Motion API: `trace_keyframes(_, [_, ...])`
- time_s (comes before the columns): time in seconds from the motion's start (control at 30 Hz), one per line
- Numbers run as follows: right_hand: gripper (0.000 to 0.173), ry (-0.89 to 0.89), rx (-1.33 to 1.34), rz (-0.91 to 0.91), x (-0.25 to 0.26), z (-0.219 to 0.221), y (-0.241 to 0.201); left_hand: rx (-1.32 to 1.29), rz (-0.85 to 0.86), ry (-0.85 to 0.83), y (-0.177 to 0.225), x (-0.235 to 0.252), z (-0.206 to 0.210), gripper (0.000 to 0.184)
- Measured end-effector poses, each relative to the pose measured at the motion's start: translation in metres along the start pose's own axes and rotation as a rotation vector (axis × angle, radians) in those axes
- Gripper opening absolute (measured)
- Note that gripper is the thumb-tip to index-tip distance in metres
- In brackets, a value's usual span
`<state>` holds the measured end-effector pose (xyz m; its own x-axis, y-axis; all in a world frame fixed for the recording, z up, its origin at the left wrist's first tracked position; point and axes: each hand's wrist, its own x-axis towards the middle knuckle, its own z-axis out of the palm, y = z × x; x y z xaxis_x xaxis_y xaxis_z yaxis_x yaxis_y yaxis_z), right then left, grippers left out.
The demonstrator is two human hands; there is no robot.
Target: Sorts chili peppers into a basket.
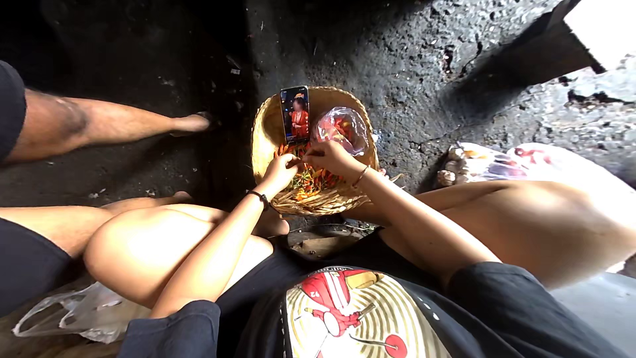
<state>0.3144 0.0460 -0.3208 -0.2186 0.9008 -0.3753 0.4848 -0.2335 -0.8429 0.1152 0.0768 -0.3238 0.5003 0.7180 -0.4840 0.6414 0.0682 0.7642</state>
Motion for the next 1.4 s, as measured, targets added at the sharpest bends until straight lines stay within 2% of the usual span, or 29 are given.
trace_keyframes(0.17, [0.02,0.049,0.23,0.04,0.001,0.001,-0.001,-0.087,0.046,0.055,0.0,0.0,0.003,0.024])
trace_keyframes(0.3, [0.02,0.005,0.75,0.099,0.001,-0.001,0.004,-0.247,0.233,0.117,-0.003,0.002,0.002,0.021])
trace_keyframes(0.37, [0.022,-0.034,0.978,0.151,0.002,0.002,0.009,-0.317,0.265,0.105,0.0,0.001,0.0,0.021])
trace_keyframes(0.47, [0.025,0.054,1.081,0.243,0.004,0.008,0.011,-0.328,0.263,0.117,0.002,0.001,-0.001,0.017])
trace_keyframes(0.53, [0.023,0.146,1.073,0.307,0.006,0.011,0.014,-0.237,0.221,0.113,0.0,0.001,-0.003,0.016])
trace_keyframes(0.6, [0.024,0.186,0.894,0.299,0.007,0.01,0.017,-0.076,0.119,0.081,0.0,0.0,-0.008,0.018])
trace_keyframes(0.67, [0.027,0.128,0.434,0.252,0.005,0.009,0.018,0.141,0.034,0.054,0.002,-0.003,-0.009,0.021])
trace_keyframes(0.77, [0.027,-0.038,-0.292,0.242,0.003,0.013,0.019,0.352,0.044,0.058,-0.001,-0.004,-0.003,0.026])
trace_keyframes(0.83, [0.037,-0.112,-0.518,0.273,0.0,0.021,0.021,0.37,0.061,0.049,-0.001,-0.003,-0.002,0.028])
trace_keyframes(0.9, [0.039,-0.161,-0.586,0.308,-0.001,0.025,0.02,0.353,0.084,0.035,-0.001,-0.003,-0.002,0.028])
trace_keyframes(1.0, [0.029,-0.178,-0.609,0.304,0.001,0.022,0.021,0.329,0.123,0.035,-0.005,-0.002,0.002,0.026])
trace_keyframes(1.23, [0.031,-0.188,-0.636,0.296,0.002,0.027,0.03,0.298,0.149,0.014,-0.008,-0.002,0.004,0.025])
trace_keyframes(1.33, [0.035,-0.248,-0.637,0.309,0.002,0.019,0.021,0.285,0.173,0.019,-0.008,-0.002,0.004,0.024])
trace_keyframes(1.4, [0.03,-0.237,-0.621,0.295,0.0,0.01,0.006,0.257,0.203,0.011,-0.008,-0.001,0.004,0.026])
